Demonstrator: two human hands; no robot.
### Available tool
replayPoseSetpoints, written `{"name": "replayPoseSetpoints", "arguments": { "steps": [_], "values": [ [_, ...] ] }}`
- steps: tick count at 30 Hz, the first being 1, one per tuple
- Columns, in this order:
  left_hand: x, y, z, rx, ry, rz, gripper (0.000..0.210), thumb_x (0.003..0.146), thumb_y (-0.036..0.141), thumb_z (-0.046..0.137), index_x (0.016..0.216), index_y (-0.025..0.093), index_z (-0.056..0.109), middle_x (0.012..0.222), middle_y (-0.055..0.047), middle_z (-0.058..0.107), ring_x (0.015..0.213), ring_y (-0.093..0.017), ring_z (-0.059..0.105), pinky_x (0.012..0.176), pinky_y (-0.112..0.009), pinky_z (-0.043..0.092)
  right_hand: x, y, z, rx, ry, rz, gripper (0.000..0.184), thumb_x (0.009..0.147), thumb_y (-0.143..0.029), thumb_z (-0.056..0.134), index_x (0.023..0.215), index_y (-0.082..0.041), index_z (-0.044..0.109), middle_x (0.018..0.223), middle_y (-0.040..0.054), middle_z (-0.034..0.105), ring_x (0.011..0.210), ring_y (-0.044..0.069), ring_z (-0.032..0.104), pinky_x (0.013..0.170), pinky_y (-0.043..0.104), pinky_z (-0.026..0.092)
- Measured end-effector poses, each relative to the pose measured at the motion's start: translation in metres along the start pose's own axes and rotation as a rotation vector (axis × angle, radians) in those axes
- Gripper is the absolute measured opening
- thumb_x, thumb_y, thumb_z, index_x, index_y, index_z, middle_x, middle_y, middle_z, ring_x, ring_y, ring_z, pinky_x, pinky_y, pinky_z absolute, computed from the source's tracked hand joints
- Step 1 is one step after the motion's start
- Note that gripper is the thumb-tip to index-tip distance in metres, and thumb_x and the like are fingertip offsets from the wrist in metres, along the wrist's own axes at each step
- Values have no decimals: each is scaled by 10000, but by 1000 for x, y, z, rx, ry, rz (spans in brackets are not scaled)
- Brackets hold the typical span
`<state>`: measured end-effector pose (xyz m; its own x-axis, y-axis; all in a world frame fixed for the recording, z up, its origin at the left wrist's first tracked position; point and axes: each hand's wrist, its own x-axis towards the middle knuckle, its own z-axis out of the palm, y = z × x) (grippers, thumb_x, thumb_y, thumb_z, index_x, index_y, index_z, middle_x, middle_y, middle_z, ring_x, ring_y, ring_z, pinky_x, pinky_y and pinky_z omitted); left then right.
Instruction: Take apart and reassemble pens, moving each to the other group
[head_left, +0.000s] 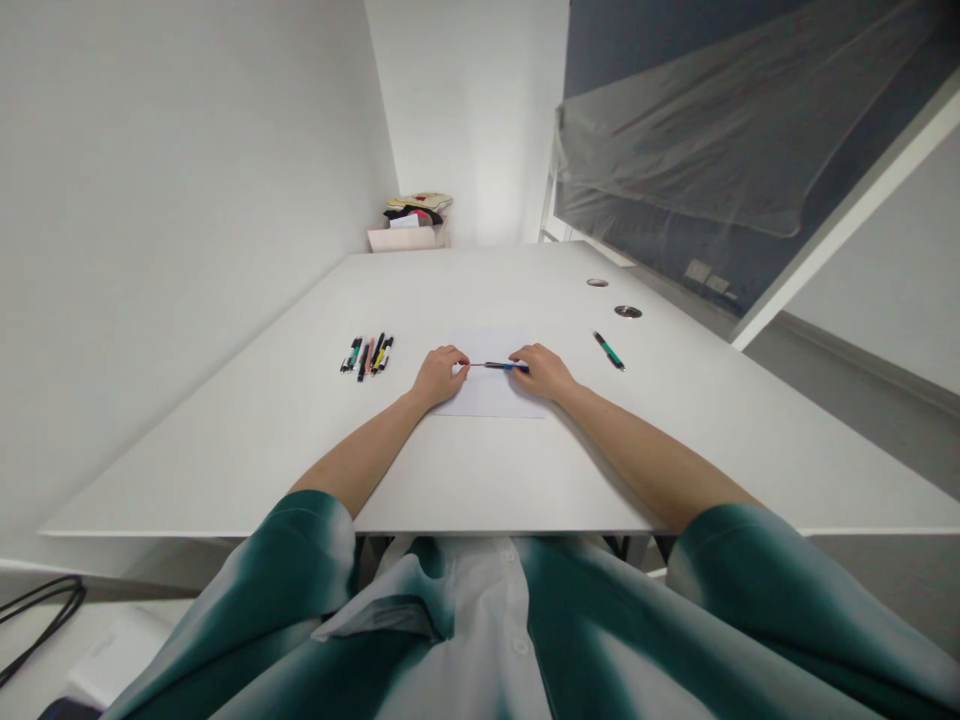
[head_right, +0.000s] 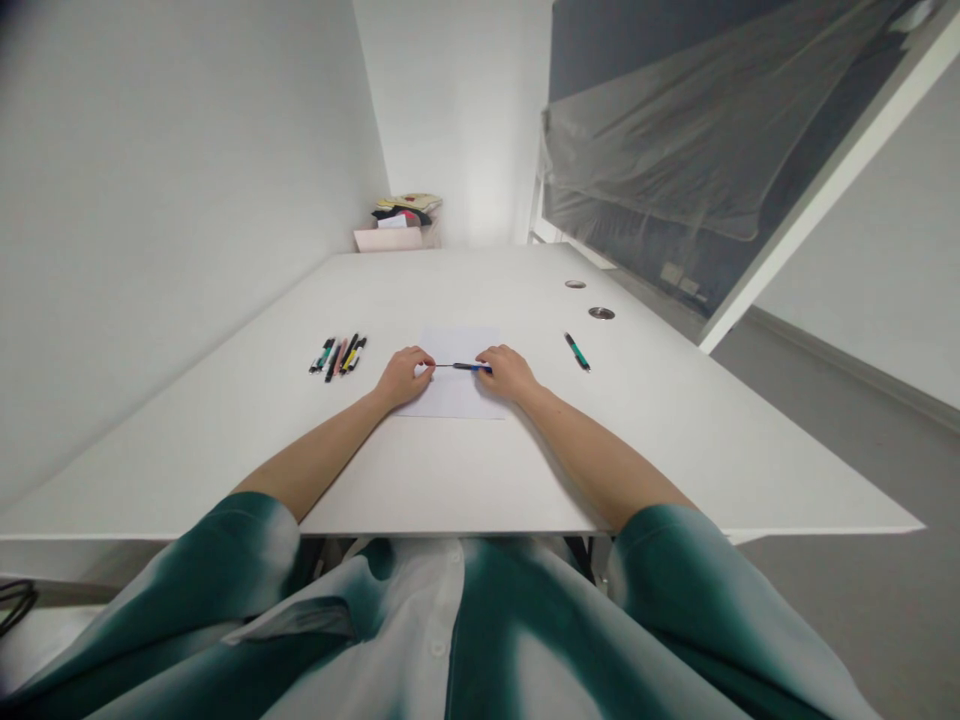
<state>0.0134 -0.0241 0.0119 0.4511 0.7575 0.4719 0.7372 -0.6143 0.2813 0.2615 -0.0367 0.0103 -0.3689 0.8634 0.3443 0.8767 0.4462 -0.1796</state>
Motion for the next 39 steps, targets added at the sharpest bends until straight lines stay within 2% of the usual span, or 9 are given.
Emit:
{"name": "replayPoseSetpoints", "arguments": {
  "steps": [6,11,21,30,39],
  "values": [
    [0,7,1,-18,-18,22,156,876,225,542,924,182,684,968,-83,683,963,-231,608,917,-398,465,2,-7,0,46,57,-157,299,892,-261,564,1134,-160,706,1077,126,708,1029,261,580,935,377,433],
    [-1,10,3,-22,-44,53,173,879,227,535,934,187,694,966,-85,682,969,-235,609,920,-411,462,4,-11,2,59,42,-216,250,908,-221,525,1031,-168,735,1043,128,711,1001,253,579,920,376,422],
    [0,6,0,69,-50,18,180,878,242,538,916,176,702,993,-100,687,982,-255,605,912,-424,458,3,0,-1,-18,25,-121,225,874,-192,531,955,-139,734,1036,132,689,985,254,556,886,358,417],
    [-1,11,0,109,-146,111,199,871,269,565,891,205,752,1028,-101,679,1006,-269,586,920,-455,444,2,-7,-2,-66,-10,-97,209,874,-202,558,919,-154,757,1026,140,664,993,262,551,881,359,428],
    [-2,8,2,87,-163,134,210,866,280,578,873,234,783,991,-81,698,1007,-262,594,934,-461,438,2,-10,-2,-88,-47,-84,232,897,-196,540,920,-162,768,1024,132,673,989,257,550,883,362,433]
  ]
}}
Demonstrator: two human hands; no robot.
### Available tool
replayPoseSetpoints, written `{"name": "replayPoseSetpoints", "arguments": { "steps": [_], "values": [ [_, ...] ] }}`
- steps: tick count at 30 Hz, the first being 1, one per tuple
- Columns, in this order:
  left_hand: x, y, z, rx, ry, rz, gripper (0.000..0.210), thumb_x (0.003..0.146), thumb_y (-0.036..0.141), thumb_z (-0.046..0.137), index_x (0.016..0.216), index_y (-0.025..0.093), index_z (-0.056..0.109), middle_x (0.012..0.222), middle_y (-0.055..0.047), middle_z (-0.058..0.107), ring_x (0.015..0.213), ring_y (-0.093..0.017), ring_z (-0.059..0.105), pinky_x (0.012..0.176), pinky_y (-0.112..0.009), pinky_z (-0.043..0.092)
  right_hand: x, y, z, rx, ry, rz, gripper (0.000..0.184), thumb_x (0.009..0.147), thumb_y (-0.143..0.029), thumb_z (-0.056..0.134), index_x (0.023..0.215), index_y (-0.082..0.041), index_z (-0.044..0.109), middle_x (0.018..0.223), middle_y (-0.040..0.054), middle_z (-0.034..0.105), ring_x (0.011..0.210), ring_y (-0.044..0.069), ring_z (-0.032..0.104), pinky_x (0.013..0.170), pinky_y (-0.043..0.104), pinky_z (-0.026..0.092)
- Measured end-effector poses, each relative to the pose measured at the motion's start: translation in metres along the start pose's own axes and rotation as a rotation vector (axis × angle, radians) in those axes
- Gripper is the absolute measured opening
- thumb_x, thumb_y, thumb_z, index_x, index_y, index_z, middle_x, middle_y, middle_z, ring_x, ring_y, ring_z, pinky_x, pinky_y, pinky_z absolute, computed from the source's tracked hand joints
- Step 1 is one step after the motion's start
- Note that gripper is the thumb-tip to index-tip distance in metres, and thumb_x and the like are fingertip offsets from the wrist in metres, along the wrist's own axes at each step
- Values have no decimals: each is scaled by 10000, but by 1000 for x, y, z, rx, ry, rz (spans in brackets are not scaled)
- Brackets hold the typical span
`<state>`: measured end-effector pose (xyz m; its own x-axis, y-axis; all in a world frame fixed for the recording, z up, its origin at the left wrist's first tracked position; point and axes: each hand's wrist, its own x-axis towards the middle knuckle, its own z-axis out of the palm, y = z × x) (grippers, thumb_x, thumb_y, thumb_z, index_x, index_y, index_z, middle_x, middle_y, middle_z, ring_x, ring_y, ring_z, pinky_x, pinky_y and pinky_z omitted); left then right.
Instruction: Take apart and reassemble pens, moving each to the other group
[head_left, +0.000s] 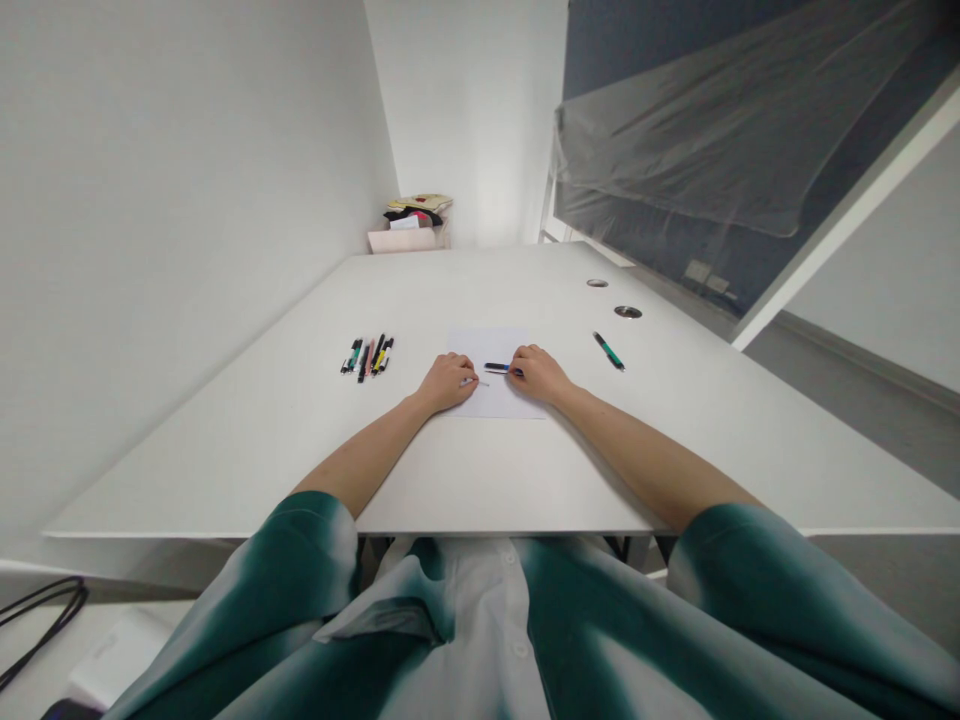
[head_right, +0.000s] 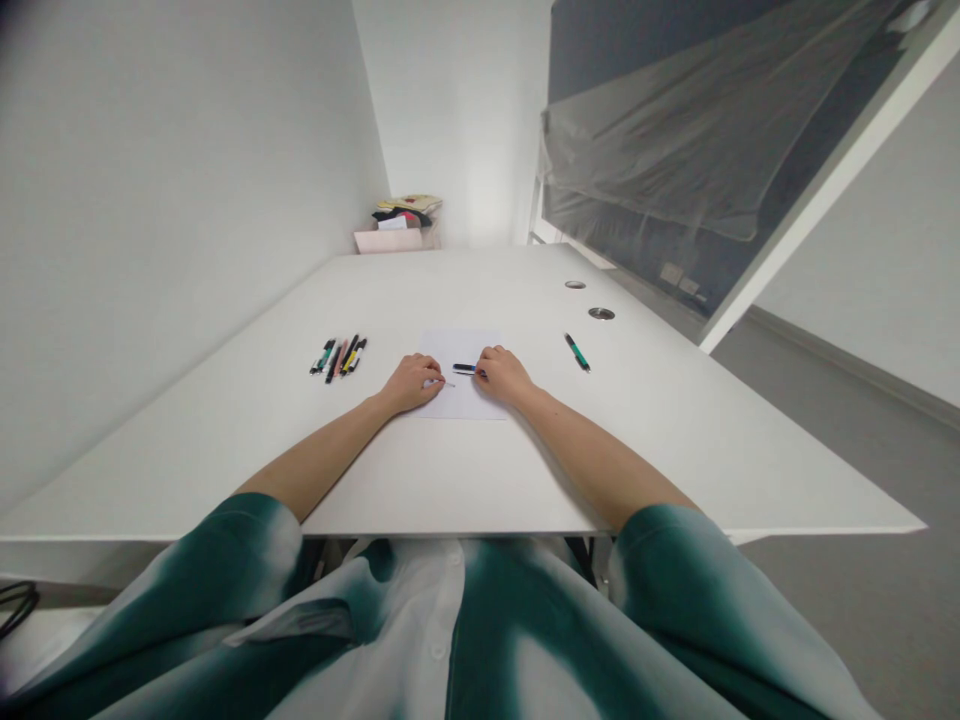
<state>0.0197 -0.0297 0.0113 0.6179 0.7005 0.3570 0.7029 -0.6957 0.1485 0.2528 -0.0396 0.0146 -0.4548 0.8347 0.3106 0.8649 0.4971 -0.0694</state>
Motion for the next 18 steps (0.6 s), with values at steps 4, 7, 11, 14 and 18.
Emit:
{"name": "replayPoseSetpoints", "arguments": {
  "steps": [4,7,11,14,18],
  "values": [
    [0,-1,1,-10,8,11,210,866,284,584,880,230,786,988,-83,707,1002,-258,604,925,-452,441,0,0,1,-3,-6,-4,241,907,-197,530,915,-154,766,1012,131,673,982,251,551,877,348,426],
    [0,-1,1,-9,1,12,218,865,287,579,892,234,789,982,-85,710,1007,-259,605,932,-456,445,0,1,1,-2,-12,-9,243,907,-199,529,917,-150,767,1003,134,675,972,250,556,871,349,423],
    [0,-2,1,-4,-2,-10,238,869,292,563,928,236,786,996,-88,710,1020,-260,604,952,-463,447,0,4,0,7,14,1,240,901,-228,539,942,-158,765,1004,130,680,966,255,561,874,358,429],
    [1,-6,-1,-34,43,-57,252,870,289,555,980,229,774,1028,-90,705,1026,-262,600,955,-463,458,-1,10,-2,25,88,71,248,905,-238,526,952,-171,760,1011,126,687,974,260,564,888,364,438],
    [-1,-23,-4,-88,133,-156,267,878,263,534,1029,212,749,1069,-92,692,1045,-257,590,987,-457,459,-4,24,-4,50,177,208,267,909,-235,499,967,-169,751,1031,124,691,986,259,575,912,362,446]
  ]
}}
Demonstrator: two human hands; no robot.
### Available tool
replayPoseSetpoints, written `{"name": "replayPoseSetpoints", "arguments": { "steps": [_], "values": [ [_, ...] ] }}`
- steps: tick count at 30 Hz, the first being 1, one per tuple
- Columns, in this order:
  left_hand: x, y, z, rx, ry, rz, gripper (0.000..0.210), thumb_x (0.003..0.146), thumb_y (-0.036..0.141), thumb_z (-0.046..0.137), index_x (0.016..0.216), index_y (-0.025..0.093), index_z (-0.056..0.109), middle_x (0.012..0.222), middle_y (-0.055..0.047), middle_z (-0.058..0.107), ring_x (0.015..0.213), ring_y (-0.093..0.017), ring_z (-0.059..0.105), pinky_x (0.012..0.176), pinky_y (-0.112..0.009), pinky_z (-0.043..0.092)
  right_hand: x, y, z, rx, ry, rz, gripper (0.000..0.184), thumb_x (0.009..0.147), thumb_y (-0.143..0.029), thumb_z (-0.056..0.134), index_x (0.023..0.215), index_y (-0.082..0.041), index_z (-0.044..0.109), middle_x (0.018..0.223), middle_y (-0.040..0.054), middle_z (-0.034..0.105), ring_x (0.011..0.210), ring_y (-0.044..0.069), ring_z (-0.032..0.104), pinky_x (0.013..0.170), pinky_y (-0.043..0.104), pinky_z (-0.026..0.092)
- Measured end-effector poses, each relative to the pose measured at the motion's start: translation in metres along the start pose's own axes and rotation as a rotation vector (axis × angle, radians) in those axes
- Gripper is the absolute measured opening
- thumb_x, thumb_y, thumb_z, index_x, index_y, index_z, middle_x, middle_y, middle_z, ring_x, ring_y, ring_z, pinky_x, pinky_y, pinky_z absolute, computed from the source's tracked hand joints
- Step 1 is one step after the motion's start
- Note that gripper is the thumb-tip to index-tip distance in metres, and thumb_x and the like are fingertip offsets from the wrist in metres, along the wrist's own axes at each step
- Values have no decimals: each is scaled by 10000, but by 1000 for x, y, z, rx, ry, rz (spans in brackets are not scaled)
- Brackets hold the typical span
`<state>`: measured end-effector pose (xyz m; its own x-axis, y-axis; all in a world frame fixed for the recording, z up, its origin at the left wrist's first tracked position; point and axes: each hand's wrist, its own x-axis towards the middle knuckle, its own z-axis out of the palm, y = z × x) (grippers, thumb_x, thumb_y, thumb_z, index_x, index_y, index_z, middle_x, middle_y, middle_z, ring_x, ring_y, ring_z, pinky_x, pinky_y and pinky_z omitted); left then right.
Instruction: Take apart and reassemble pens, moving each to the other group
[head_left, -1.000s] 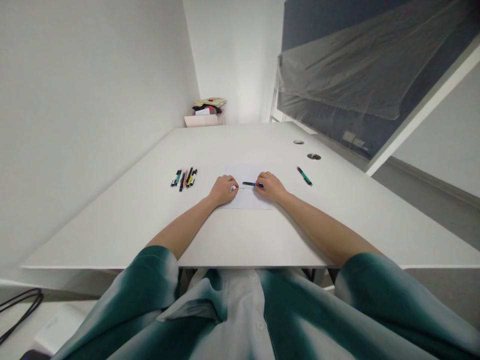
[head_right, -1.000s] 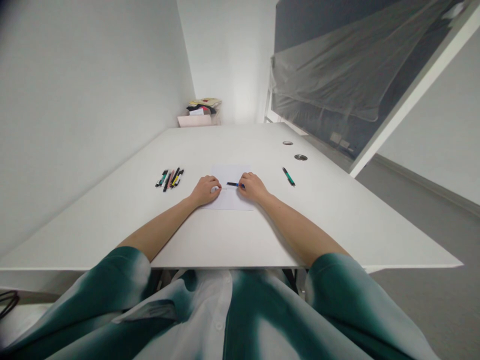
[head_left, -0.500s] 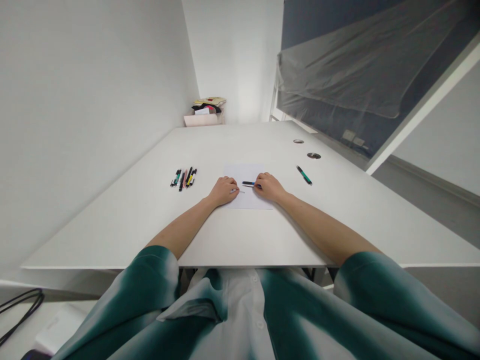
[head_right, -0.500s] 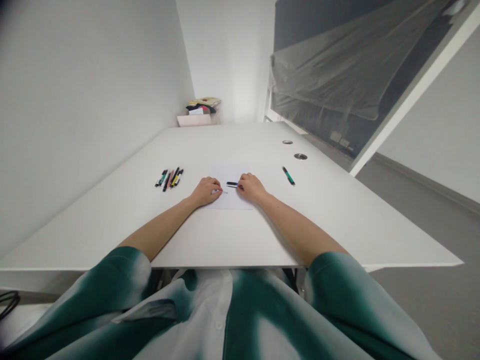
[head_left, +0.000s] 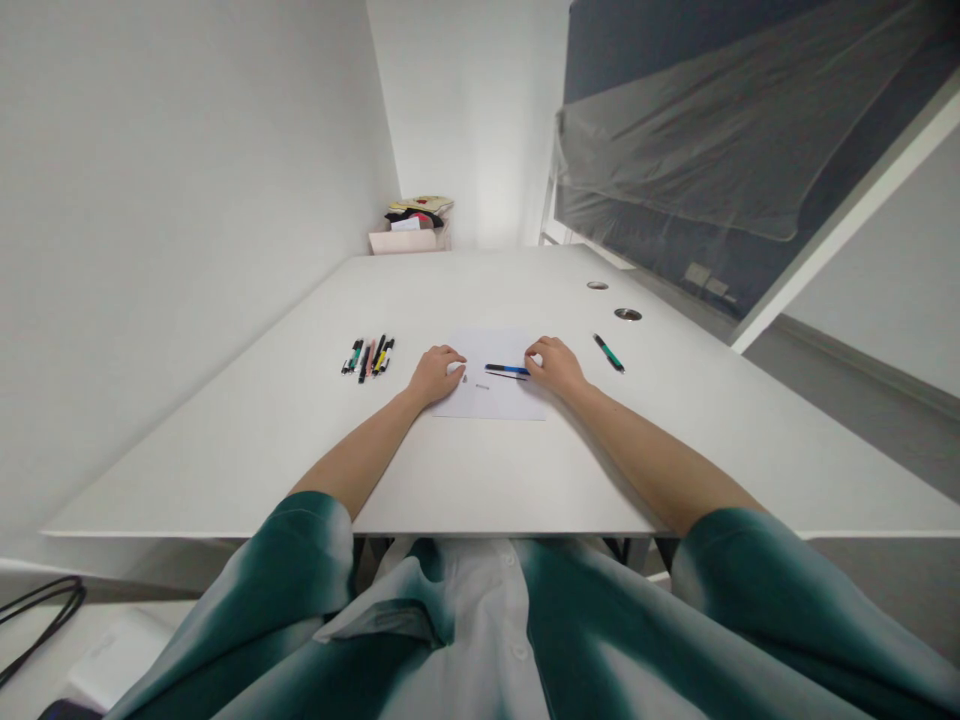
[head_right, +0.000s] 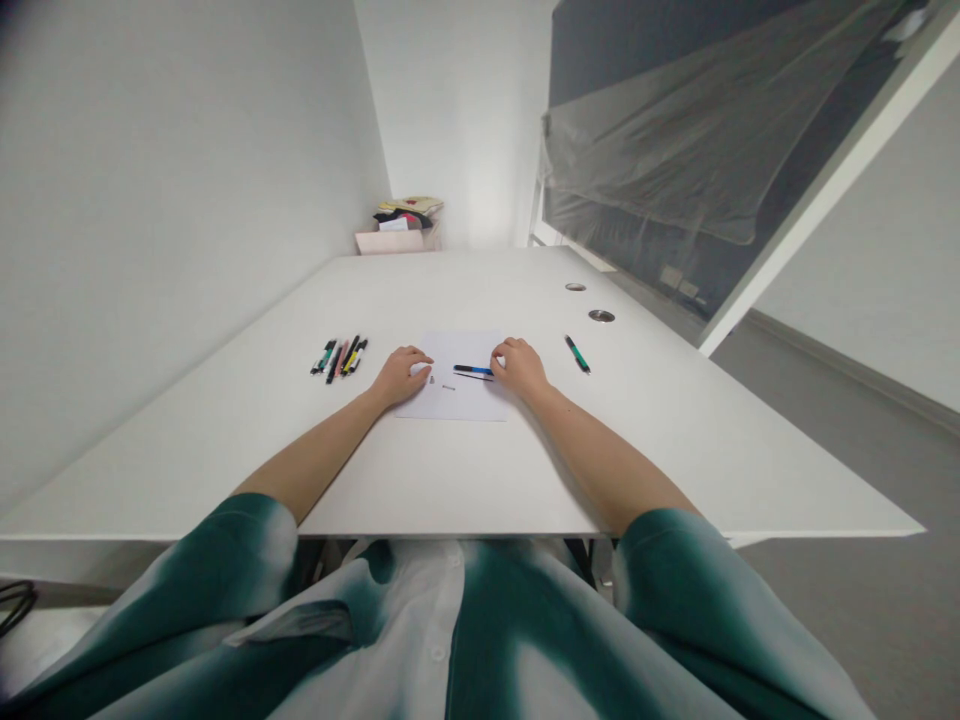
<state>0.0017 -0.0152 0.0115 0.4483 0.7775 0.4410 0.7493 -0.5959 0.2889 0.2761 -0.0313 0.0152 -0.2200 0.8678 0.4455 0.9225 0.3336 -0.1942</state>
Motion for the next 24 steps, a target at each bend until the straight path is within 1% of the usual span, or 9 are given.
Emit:
{"name": "replayPoseSetpoints", "arguments": {
  "steps": [2,5,8,10,14,20,24],
  "values": [
    [0,-12,-2,-2,30,-44,268,888,249,512,1014,204,745,1066,-94,687,1050,-253,586,1001,-450,458,0,9,0,-9,13,84,271,906,-236,496,975,-171,750,1036,121,695,999,263,580,905,360,452],
    [0,-30,-2,32,35,-109,273,894,239,493,1009,199,738,1081,-102,679,1059,-254,584,1012,-445,456,0,21,2,-36,-10,188,274,901,-243,504,989,-173,754,1052,126,699,1018,270,592,893,357,460],
    [-2,-44,2,79,9,-183,303,891,250,498,1097,179,709,1159,-124,666,1090,-263,583,1028,-457,446,0,26,6,-56,-62,236,304,911,-253,505,1075,-167,746,1134,142,691,1055,279,602,920,368,458],
    [-3,-48,5,110,-36,-209,308,888,276,511,1117,185,696,1185,-127,664,1104,-266,585,1019,-458,454,0,27,7,-66,-99,256,316,918,-259,504,1109,-176,741,1185,144,680,1077,283,605,936,376,455],
    [-4,-47,6,154,-90,-228,304,897,300,515,1123,205,695,1221,-116,662,1121,-268,597,1011,-441,469,-1,23,6,-76,-141,284,309,916,-268,513,1111,-193,742,1220,143,668,1099,289,606,937,378,459],
    [-4,-34,-2,236,-177,-263,381,942,317,439,1222,183,660,1303,-113,628,1196,-263,573,1061,-408,446,-1,20,1,-103,-185,288,350,922,-281,478,1152,-179,721,1248,140,654,1135,298,587,946,386,457],
    [-5,-29,-5,246,-195,-276,395,953,319,423,1247,182,648,1329,-110,616,1207,-268,569,1066,-410,444,-1,21,1,-105,-198,291,361,920,-283,470,1163,-176,715,1268,145,642,1141,305,579,945,394,456]
  ]
}}
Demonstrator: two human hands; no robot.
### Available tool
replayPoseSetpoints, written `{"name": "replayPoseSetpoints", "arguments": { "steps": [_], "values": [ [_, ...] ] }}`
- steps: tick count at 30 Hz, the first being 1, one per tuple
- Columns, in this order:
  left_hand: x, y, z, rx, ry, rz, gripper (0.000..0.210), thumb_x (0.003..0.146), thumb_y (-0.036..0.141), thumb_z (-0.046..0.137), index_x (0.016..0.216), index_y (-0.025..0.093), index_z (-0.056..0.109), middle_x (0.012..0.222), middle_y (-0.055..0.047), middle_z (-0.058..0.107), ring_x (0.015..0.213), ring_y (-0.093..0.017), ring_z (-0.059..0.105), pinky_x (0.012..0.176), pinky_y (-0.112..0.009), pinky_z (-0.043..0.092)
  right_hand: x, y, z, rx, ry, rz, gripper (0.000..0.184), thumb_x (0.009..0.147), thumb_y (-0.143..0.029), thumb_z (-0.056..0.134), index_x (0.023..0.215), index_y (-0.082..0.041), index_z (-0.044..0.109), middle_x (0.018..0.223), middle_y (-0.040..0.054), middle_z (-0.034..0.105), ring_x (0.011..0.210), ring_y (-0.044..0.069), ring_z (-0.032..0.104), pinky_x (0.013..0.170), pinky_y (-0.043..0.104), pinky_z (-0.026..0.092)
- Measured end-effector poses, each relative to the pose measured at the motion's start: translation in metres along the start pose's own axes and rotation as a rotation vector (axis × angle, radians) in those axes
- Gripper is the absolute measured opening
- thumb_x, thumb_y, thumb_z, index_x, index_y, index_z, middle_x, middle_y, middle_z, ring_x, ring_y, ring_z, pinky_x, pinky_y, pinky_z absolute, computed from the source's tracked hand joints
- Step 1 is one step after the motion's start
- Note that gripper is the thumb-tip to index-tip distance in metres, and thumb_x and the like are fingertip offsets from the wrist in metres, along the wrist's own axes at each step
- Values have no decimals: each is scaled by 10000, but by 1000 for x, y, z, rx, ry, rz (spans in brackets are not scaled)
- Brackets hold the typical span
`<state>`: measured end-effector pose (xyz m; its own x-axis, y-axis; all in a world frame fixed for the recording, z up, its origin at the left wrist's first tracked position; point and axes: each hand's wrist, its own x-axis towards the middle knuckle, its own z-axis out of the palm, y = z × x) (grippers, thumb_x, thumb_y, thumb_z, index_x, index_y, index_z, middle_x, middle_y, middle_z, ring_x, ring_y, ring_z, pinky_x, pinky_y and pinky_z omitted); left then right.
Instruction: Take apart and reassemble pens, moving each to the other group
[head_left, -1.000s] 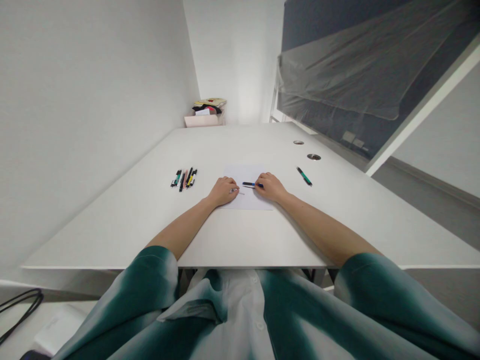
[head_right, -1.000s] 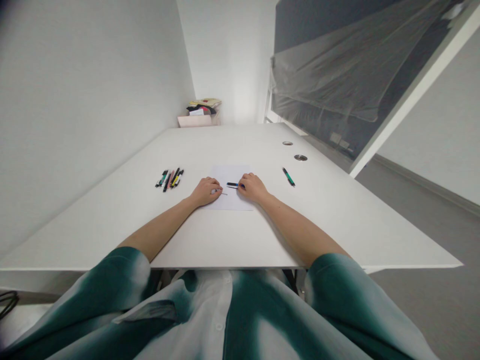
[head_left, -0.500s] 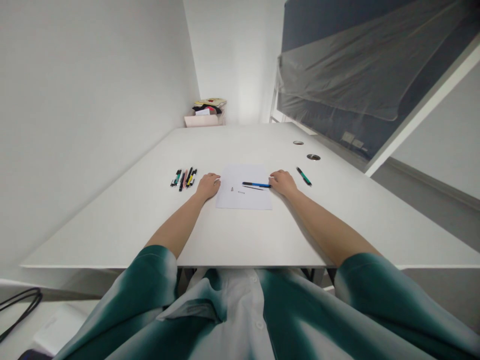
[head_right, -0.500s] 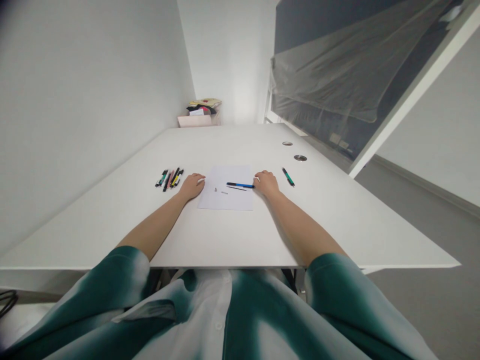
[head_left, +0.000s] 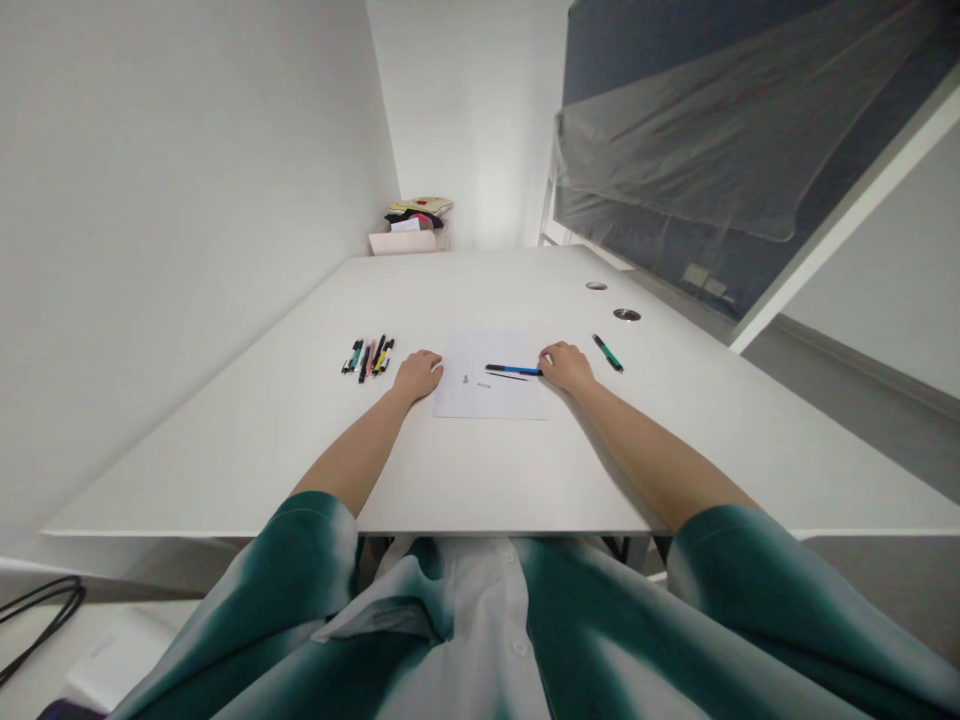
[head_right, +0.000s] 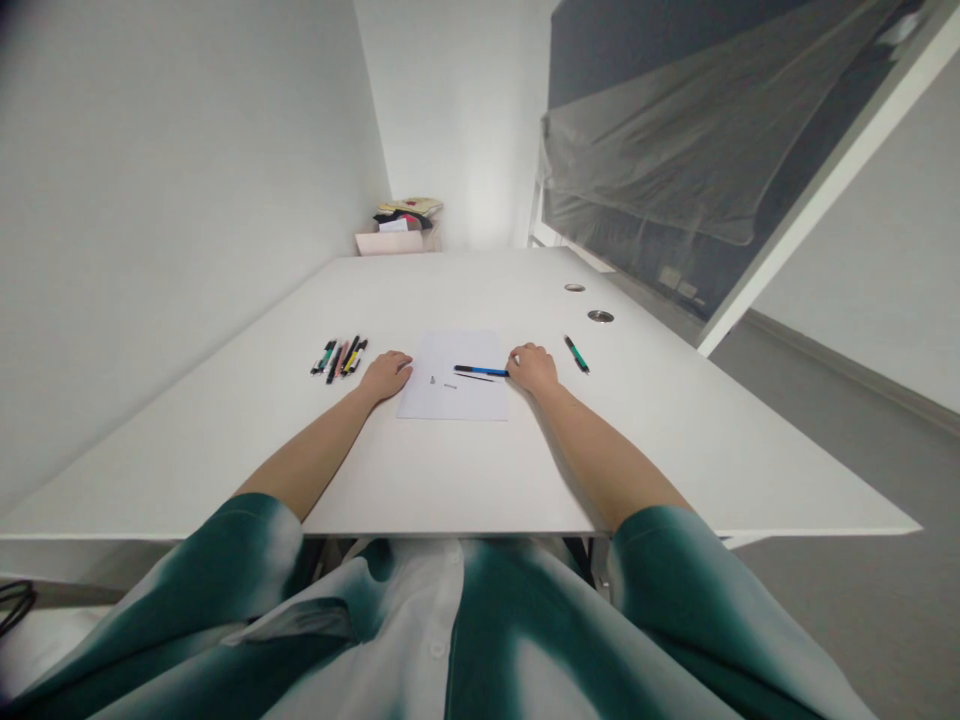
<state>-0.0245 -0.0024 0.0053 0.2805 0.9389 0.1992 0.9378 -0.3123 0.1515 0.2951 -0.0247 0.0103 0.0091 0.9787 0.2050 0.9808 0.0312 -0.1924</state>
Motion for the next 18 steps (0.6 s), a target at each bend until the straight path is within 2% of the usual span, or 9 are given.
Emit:
{"name": "replayPoseSetpoints", "arguments": {
  "steps": [18],
  "values": [
    [2,-3,3,-11,27,6,379,944,326,443,1230,205,661,1311,-97,630,1178,-266,583,1043,-416,463,0,0,2,10,28,9,358,910,-284,477,1149,-187,726,1255,138,649,1127,295,581,939,382,451]
  ]
}}
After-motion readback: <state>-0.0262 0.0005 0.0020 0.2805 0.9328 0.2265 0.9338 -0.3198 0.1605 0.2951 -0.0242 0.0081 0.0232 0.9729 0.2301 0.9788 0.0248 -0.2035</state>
